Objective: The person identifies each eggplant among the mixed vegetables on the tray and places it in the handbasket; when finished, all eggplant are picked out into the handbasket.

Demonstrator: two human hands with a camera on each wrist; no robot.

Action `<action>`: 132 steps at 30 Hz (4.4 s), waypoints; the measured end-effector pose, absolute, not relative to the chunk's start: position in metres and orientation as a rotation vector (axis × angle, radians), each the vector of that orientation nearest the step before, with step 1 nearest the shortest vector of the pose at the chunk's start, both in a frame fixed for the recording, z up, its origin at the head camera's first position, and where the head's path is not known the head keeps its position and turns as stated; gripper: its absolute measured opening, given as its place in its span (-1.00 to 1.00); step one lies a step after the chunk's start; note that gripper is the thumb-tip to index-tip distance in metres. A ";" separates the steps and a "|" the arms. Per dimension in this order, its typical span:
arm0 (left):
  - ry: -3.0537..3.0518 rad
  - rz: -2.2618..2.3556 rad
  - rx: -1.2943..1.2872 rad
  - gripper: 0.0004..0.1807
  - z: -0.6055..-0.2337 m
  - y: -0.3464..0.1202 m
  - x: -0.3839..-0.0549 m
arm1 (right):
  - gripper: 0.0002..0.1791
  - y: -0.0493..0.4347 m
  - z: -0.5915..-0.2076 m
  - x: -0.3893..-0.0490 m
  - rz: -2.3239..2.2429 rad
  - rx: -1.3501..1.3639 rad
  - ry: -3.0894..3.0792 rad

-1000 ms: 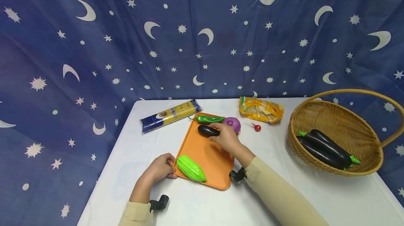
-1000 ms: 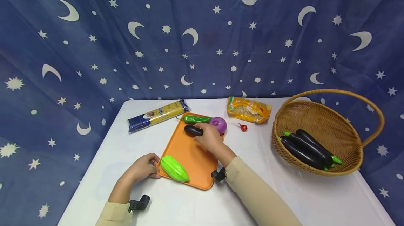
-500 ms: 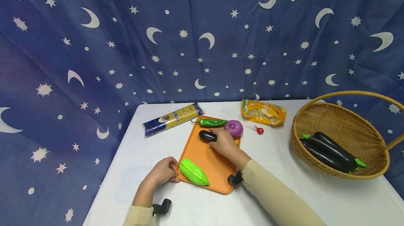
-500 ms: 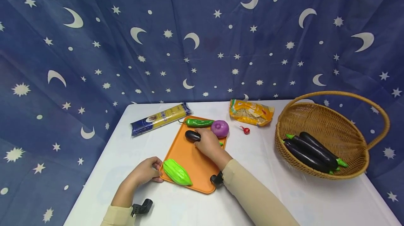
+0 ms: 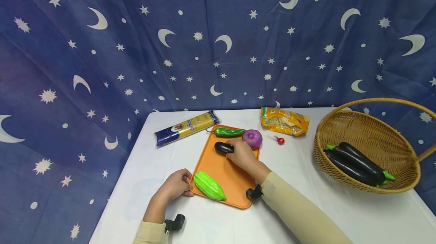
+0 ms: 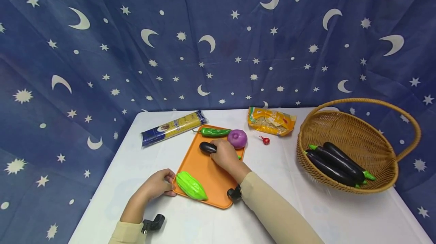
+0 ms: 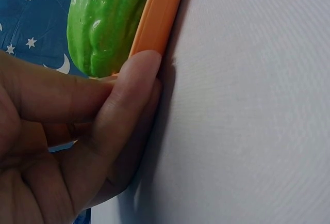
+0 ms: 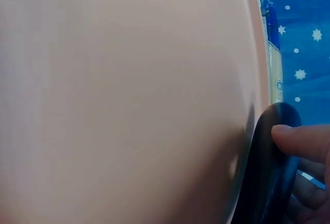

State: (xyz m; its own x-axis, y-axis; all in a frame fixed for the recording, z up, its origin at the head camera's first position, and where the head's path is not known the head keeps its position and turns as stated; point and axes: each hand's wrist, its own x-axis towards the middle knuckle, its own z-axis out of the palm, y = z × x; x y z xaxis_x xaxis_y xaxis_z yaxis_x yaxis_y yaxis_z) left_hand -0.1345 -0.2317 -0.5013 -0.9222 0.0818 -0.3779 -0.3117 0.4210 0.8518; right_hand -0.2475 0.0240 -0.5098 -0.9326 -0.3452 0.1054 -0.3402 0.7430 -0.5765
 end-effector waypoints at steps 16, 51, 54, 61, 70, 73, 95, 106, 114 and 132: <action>2.337 1.477 -0.221 -0.66 -0.503 -0.230 -0.137 | -0.46 0.040 -0.484 -0.241 -1.133 -0.474 2.882; 2.342 1.467 -0.212 -0.67 -0.503 -0.231 -0.136 | -0.46 0.087 -0.429 -0.222 -1.443 -0.361 2.869; 2.348 1.456 -0.213 -0.67 -0.503 -0.232 -0.137 | -0.46 0.092 -0.424 -0.220 -1.488 -0.312 2.837; 2.356 1.444 -0.217 -0.65 -0.502 -0.231 -0.137 | -0.44 0.108 -0.417 -0.218 -1.570 -0.274 2.802; 2.338 1.453 -0.221 -0.67 -0.502 -0.232 -0.139 | -0.44 0.134 -0.407 -0.213 -1.678 -0.259 2.770; 2.336 1.446 -0.219 -0.68 -0.502 -0.233 -0.140 | -0.45 0.142 -0.404 -0.211 -1.666 -0.235 2.789; 2.382 1.389 -0.193 -0.67 -0.500 -0.231 -0.141 | -0.37 0.199 -0.386 -0.191 -1.703 0.000 2.855; 2.358 1.400 -0.215 -0.66 -0.499 -0.230 -0.140 | -0.31 0.225 -0.384 -0.181 -1.651 0.148 2.903; 2.347 1.403 -0.227 -0.66 -0.500 -0.231 -0.141 | -0.31 0.243 -0.385 -0.173 -1.685 0.202 2.902; 2.346 1.407 -0.224 -0.65 -0.503 -0.231 -0.140 | -0.27 0.291 -0.399 -0.156 -1.551 0.406 2.998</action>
State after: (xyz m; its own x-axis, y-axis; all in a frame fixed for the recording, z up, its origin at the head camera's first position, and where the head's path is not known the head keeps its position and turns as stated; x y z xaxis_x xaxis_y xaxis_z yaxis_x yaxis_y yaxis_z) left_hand -0.1401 -0.2313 -0.5031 -0.9097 0.0639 -0.4104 -0.3320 0.4819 0.8109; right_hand -0.1562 0.2909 -0.3990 -0.9388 0.3236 0.1179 0.0906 0.5624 -0.8219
